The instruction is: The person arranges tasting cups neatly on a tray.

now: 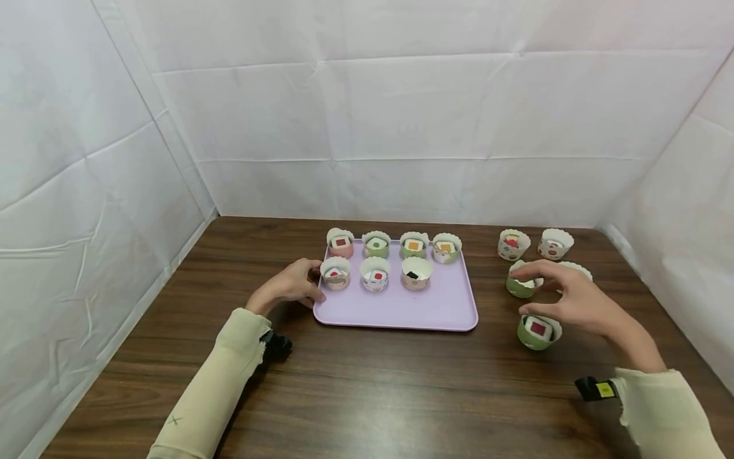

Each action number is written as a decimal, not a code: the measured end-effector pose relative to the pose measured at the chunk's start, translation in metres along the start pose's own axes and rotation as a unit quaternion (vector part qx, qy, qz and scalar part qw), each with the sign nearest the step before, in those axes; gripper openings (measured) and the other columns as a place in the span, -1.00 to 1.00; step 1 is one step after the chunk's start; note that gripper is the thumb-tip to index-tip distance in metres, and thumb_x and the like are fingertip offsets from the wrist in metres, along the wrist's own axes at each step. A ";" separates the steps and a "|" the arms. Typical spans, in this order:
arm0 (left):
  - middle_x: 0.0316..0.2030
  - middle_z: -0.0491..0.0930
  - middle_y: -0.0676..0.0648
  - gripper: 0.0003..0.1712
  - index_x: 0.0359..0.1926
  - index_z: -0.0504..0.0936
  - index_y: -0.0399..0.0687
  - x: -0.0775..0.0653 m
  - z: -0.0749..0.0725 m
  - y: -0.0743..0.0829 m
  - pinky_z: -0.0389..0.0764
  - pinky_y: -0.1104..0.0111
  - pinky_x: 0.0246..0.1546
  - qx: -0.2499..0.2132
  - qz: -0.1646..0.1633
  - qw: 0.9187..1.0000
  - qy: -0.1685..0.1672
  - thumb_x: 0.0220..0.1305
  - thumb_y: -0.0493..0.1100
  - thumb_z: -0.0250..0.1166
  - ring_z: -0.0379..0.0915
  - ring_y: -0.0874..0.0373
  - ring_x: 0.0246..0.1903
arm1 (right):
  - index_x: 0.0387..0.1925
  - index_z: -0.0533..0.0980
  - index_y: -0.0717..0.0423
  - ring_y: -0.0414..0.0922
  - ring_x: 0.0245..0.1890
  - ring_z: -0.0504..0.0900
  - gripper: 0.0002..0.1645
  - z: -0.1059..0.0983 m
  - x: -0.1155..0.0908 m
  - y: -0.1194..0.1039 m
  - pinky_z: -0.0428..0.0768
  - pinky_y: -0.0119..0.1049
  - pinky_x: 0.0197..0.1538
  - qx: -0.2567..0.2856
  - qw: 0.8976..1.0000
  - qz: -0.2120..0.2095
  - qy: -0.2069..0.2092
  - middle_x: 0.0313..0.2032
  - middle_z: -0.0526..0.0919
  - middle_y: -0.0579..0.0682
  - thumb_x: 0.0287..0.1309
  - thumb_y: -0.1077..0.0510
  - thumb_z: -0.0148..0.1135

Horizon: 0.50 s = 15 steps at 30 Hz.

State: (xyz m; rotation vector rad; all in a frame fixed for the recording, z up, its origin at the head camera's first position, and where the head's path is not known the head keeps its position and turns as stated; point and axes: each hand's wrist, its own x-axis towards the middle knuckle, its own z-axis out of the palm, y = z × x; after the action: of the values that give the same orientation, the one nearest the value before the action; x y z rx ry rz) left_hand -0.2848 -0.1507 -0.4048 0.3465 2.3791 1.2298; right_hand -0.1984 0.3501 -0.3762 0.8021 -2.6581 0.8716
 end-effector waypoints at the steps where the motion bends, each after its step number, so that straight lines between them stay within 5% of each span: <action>1: 0.13 0.34 -0.31 -0.30 0.23 0.36 -0.28 0.000 0.000 0.000 0.75 0.22 -0.32 -0.001 -0.001 1.000 0.000 0.01 -0.50 0.34 0.54 -0.03 -0.18 | 0.01 0.55 -0.13 -0.40 -0.15 0.59 -0.33 -0.002 -0.001 0.001 0.66 -0.43 -0.19 0.005 1.000 0.012 -0.011 -0.07 0.64 -0.15 -0.25 0.15 0.60; 6: 0.13 0.34 -0.31 -0.30 0.22 0.36 -0.28 0.000 0.000 0.001 0.75 0.22 -0.32 -0.003 -0.001 1.000 -0.002 0.01 -0.50 0.35 0.54 -0.04 -0.17 | 0.01 0.55 0.05 -0.31 -0.14 0.63 -0.40 -0.013 -0.007 0.006 0.63 -0.47 -0.11 0.027 0.996 0.044 -0.074 -0.09 0.65 -0.04 -0.16 0.13 0.55; 15: 0.13 0.34 -0.31 -0.31 0.20 0.38 -0.28 -0.002 -0.001 0.003 0.75 0.22 -0.32 0.003 0.000 1.000 -0.001 -0.01 -0.48 0.36 0.55 -0.03 -0.18 | 0.17 0.40 0.21 -0.44 0.06 0.50 -0.20 -0.021 -0.017 0.019 0.55 -0.56 0.00 0.111 0.973 0.060 -0.193 0.04 0.57 -0.22 -0.15 0.15 0.53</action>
State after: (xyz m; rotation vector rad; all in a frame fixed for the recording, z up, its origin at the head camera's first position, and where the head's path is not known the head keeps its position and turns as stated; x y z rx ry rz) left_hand -0.2835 -0.1504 -0.4020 0.3492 2.3823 1.2222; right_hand -0.1943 0.3824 -0.3751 0.9558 -3.0075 1.1644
